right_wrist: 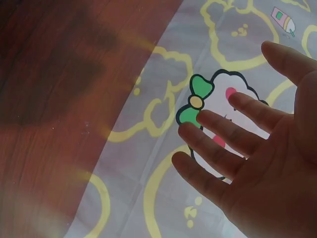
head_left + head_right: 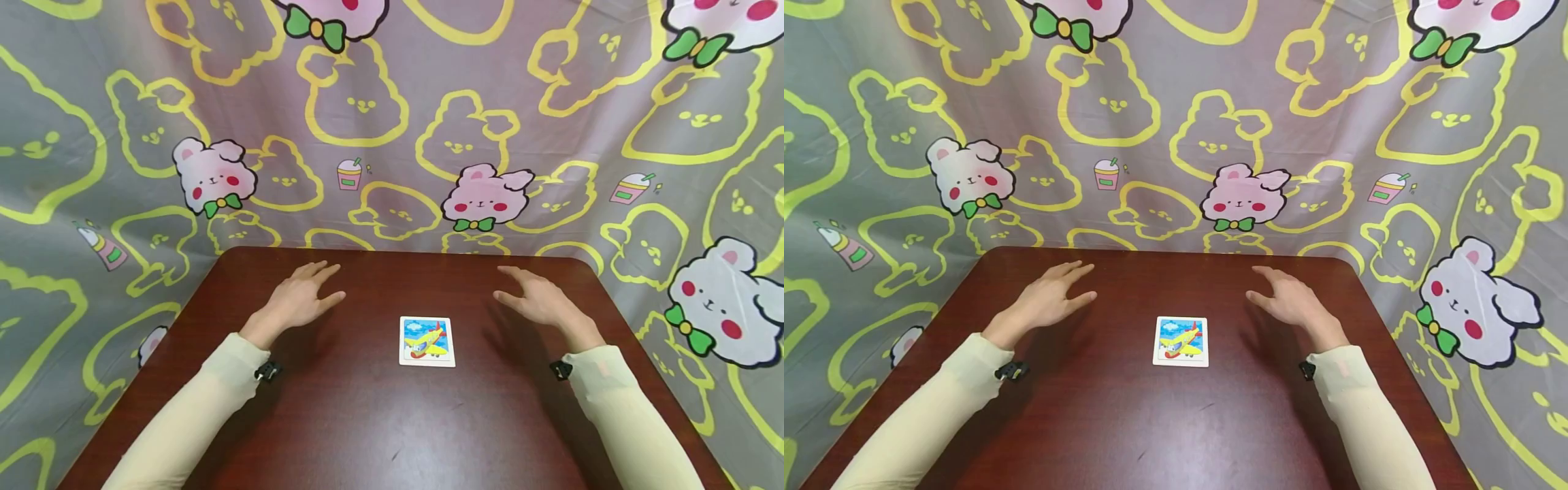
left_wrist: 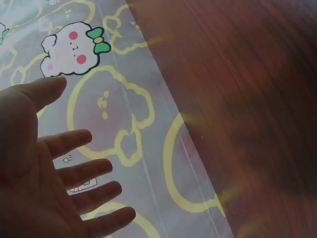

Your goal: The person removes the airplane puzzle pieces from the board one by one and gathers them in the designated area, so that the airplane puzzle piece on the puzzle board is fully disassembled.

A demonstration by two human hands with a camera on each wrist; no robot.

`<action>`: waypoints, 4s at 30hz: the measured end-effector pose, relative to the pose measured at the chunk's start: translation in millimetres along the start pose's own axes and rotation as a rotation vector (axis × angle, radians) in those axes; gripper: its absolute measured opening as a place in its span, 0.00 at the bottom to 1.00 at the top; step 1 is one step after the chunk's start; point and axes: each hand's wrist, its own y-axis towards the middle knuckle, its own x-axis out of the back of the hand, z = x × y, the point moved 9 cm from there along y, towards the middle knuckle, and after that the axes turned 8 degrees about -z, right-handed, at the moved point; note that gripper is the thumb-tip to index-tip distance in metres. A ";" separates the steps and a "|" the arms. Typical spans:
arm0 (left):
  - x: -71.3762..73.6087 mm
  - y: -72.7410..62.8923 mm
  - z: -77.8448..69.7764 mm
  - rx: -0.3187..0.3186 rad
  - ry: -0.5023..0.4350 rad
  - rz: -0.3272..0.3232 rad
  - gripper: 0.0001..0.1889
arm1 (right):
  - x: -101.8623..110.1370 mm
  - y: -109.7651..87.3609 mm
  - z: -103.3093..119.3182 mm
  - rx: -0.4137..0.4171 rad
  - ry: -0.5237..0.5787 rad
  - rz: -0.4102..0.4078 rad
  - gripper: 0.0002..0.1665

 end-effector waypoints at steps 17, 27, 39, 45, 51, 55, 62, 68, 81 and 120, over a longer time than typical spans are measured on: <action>-5.0 -8.4 -21.3 -0.052 -0.066 -0.037 0.35 | -9.5 0.6 3.6 0.014 0.086 -0.018 0.37; -9.6 -14.3 -36.3 -0.094 -0.094 -0.100 0.31 | -14.9 -0.1 8.2 0.043 0.129 -0.030 0.29; -27.4 -21.5 -54.3 -0.128 -0.096 -0.105 0.28 | -26.2 1.6 16.0 0.044 0.202 -0.010 0.25; -31.3 -21.6 -60.2 -0.155 -0.110 -0.127 0.26 | -32.7 3.2 18.7 0.041 0.241 0.001 0.24; -36.9 -21.9 -64.4 -0.158 -0.116 -0.118 0.26 | -36.9 4.6 23.9 0.031 0.268 0.018 0.24; -40.9 -23.7 -69.0 -0.152 -0.114 -0.097 0.26 | -39.6 5.6 28.5 0.044 0.282 0.021 0.24; -46.9 -25.5 -78.7 -0.168 -0.131 -0.087 0.25 | -45.7 7.9 36.1 0.061 0.314 0.024 0.21; -53.3 -27.6 -85.8 -0.197 -0.132 -0.088 0.25 | -54.4 10.0 41.1 0.063 0.326 0.038 0.23; -70.8 -31.7 -100.2 -0.225 -0.141 -0.038 0.26 | -69.7 16.0 57.7 0.079 0.350 0.048 0.19; -108.4 -45.1 -136.4 -0.359 -0.115 0.077 0.24 | -114.5 32.6 91.8 0.083 0.466 0.122 0.14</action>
